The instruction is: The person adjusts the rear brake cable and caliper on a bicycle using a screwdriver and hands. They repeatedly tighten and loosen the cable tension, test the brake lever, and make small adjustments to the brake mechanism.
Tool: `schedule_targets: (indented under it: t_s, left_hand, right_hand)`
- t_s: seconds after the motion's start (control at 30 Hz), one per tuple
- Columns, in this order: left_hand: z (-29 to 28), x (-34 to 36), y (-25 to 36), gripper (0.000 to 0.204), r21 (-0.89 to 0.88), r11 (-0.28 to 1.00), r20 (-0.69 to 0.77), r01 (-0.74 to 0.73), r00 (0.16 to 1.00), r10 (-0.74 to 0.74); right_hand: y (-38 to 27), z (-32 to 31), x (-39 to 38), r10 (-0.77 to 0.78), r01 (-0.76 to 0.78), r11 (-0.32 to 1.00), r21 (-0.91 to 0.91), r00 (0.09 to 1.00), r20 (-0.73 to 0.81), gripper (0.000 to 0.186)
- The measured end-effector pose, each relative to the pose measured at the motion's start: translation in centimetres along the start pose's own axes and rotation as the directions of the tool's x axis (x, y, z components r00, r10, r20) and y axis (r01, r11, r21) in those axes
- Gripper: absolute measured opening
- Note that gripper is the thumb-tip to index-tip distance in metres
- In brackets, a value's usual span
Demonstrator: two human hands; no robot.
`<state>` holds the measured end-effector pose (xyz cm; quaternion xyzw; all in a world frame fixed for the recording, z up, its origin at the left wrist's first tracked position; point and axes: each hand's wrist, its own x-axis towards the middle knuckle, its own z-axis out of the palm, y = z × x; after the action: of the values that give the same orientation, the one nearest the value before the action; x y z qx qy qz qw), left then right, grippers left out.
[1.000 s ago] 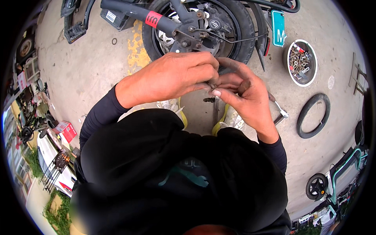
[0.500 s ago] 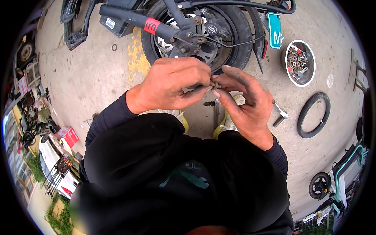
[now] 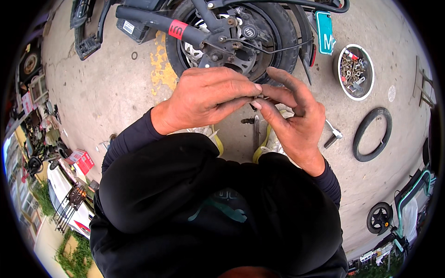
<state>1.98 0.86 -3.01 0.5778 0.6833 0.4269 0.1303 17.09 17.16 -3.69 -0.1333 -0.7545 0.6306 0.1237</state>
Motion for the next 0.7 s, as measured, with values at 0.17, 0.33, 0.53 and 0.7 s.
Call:
schedule_targets:
  t_s: [0.17,0.33,0.53,0.7]
  left_hand:
    - [0.07,0.06,0.24,0.035,-0.024,0.997,-0.01,0.067,0.998,-0.067]
    - [0.2,0.19,0.41,0.034,-0.02,0.995,-0.014,0.093,0.996,-0.093]
    - [0.63,-0.61,-0.39,0.033,0.028,0.998,-0.002,0.051,0.999,-0.051]
    - [0.34,-0.65,0.04,0.029,-0.032,0.989,-0.002,0.141,0.99,-0.142]
  right_hand:
    - [-0.12,0.12,-0.05,0.027,-0.027,1.0,0.01,1.0,-0.01,0.056]
    - [0.0,0.25,-0.13,0.088,-0.086,0.991,0.101,0.996,-0.015,0.053]
    - [-0.21,0.21,0.02,0.308,-0.321,0.932,0.171,0.946,0.098,0.045]
    - [0.13,0.81,0.06,0.381,-0.386,0.855,0.346,0.921,0.084,0.035]
